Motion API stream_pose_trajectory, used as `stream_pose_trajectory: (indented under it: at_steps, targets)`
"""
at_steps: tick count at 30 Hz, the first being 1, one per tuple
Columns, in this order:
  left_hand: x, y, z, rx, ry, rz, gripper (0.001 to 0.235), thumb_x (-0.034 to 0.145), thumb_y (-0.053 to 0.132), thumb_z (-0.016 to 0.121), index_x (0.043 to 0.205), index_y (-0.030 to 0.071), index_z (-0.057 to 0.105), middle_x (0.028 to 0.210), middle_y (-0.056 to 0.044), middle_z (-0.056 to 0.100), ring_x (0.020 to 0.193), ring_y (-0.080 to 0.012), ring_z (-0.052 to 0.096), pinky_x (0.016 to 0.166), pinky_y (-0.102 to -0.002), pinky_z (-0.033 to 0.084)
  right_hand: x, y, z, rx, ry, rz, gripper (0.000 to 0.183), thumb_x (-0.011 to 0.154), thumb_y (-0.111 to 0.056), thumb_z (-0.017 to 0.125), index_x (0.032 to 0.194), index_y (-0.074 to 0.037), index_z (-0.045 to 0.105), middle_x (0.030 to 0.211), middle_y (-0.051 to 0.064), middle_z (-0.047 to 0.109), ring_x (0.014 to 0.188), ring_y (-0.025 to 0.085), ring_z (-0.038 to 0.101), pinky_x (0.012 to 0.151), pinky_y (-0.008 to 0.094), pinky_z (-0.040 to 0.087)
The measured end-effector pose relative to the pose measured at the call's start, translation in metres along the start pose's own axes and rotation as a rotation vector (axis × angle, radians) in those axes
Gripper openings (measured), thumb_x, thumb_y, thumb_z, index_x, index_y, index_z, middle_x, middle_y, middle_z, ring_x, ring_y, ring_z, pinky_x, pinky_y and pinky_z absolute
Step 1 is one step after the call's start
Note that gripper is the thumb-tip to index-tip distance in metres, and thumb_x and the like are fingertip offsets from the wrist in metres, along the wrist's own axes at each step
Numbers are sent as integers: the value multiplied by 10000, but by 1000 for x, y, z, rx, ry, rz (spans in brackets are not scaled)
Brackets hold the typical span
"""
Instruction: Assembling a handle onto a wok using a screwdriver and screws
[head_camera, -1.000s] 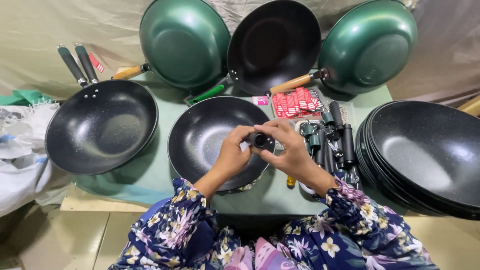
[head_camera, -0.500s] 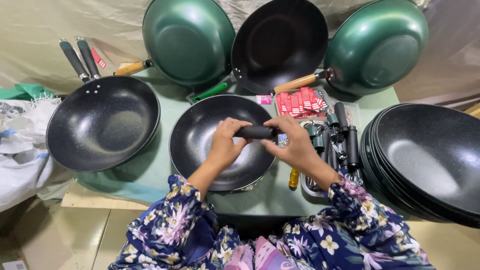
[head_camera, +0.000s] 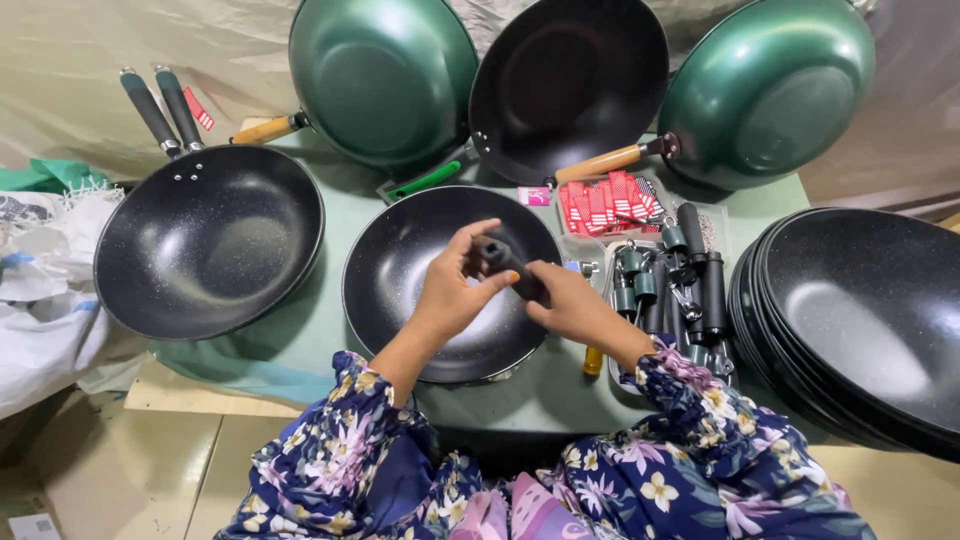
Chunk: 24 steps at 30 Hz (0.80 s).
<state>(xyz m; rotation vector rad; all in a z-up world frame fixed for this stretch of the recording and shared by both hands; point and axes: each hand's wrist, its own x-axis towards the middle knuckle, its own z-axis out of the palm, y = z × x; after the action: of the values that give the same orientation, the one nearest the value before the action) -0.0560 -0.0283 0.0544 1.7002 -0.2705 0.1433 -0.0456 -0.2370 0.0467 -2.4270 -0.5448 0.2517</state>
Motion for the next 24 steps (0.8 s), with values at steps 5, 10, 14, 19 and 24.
stream_pose_trajectory:
  at_steps: [5,10,14,19,24]
  targets:
    - [-5,-1,14,-18,-35,101,559,765,97,886,1283,118,678,1017,-84,719,729,-138,670,680,-243,606,6,-2,13,51,-9,-8,287,782,-179,786,979,-37,634,854,195,700,849,402,705,737,482,567]
    - [-6,-8,18,43,-54,141,481,743,120,892,1198,141,738,970,-35,702,690,-150,707,664,-254,618,7,-2,15,77,-18,-25,247,770,-173,775,923,-25,649,817,192,703,827,419,704,717,489,556]
    - [-7,-3,17,72,-73,149,446,763,69,849,1190,145,744,961,-46,679,690,-174,691,686,-289,603,10,4,19,103,-15,-18,272,786,-239,767,924,-31,659,826,183,706,832,406,711,719,477,561]
    - [-6,2,15,107,-90,140,408,788,102,855,1176,152,739,959,-31,665,709,-167,674,705,-282,588,9,-8,14,107,5,-2,230,771,-184,756,910,-29,658,807,167,700,825,392,716,724,455,566]
    - [-5,4,9,133,-48,150,380,831,176,839,1182,142,696,984,-57,654,783,-229,708,744,-310,604,14,6,16,155,26,-15,339,769,-129,797,1071,-13,696,937,190,728,876,384,726,745,399,617]
